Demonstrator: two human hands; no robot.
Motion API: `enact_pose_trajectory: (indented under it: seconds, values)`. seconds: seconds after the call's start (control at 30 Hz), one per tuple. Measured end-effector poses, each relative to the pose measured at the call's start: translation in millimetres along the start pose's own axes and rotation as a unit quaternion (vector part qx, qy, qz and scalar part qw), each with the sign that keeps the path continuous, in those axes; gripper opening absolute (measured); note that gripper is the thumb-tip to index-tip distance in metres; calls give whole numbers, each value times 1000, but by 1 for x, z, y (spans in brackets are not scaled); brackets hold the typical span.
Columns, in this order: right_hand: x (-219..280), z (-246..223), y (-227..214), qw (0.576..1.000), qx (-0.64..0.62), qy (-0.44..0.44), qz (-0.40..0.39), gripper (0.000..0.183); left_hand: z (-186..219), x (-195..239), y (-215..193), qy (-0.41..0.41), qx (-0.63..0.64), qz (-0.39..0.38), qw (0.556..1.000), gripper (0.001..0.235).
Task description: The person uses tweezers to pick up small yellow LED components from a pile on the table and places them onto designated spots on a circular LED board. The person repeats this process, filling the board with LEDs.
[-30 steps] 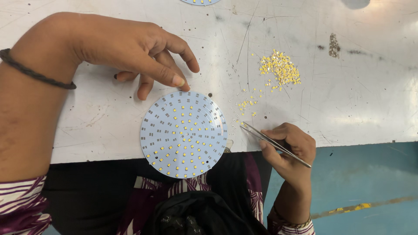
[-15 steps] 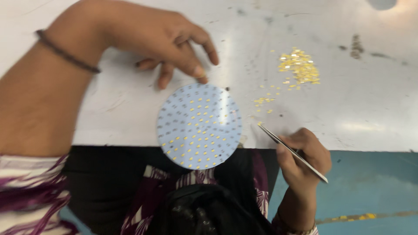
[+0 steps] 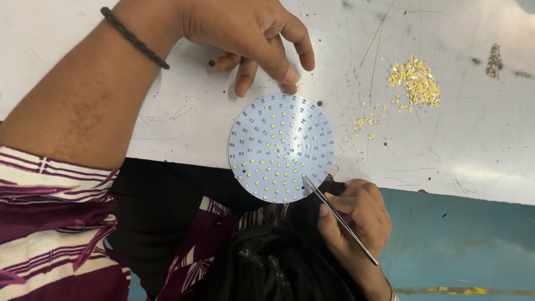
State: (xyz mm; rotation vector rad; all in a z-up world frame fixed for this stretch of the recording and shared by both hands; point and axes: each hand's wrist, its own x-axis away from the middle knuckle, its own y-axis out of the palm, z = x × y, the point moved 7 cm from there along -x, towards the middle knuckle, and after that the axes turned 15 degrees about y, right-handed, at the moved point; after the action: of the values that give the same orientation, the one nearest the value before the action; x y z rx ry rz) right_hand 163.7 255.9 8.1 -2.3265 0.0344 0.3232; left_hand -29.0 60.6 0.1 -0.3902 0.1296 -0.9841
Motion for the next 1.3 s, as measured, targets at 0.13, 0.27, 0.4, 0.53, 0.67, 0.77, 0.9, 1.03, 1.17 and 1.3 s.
enact_pose_trajectory:
  seconds: [0.13, 0.27, 0.4, 0.53, 0.67, 0.77, 0.9, 1.03, 1.17, 1.3]
  values:
    - [1, -2, 1, 1000, 0, -23, 6, 15, -10, -1, 0, -31, 1, -9, 999, 66]
    - [1, 15, -13, 999, 17, 37, 31, 15, -17, -8, 4, -40, 34, -66, 996, 66]
    - [-8, 61, -40, 986, -3, 141, 93, 12, -23, -11, 5, -18, 43, -95, 994, 69]
    - [-10, 76, -47, 989, -45, 106, 96, 12, -28, -11, 5, -14, 45, -91, 995, 66]
    - [-10, 72, -44, 993, -13, 67, 93, 13, -30, -11, 4, -35, 44, -83, 995, 69]
    - [-11, 69, -43, 994, -8, 63, 94, 13, -28, -11, 5, -37, 44, -82, 995, 71]
    - [-13, 72, -45, 990, -30, 100, 99, 10, -27, -12, 5, -27, 44, -81, 995, 71]
    - [-12, 66, -42, 993, 8, 68, 96, 11, -27, -11, 5, -22, 44, -81, 995, 69]
    - [-3, 59, -41, 988, 4, 92, 120, 9, -23, -11, 4, -1, 65, -87, 994, 64]
    - [23, 28, -25, 994, -43, 25, 96, 9, -25, -6, 1, 5, 30, -46, 999, 64]
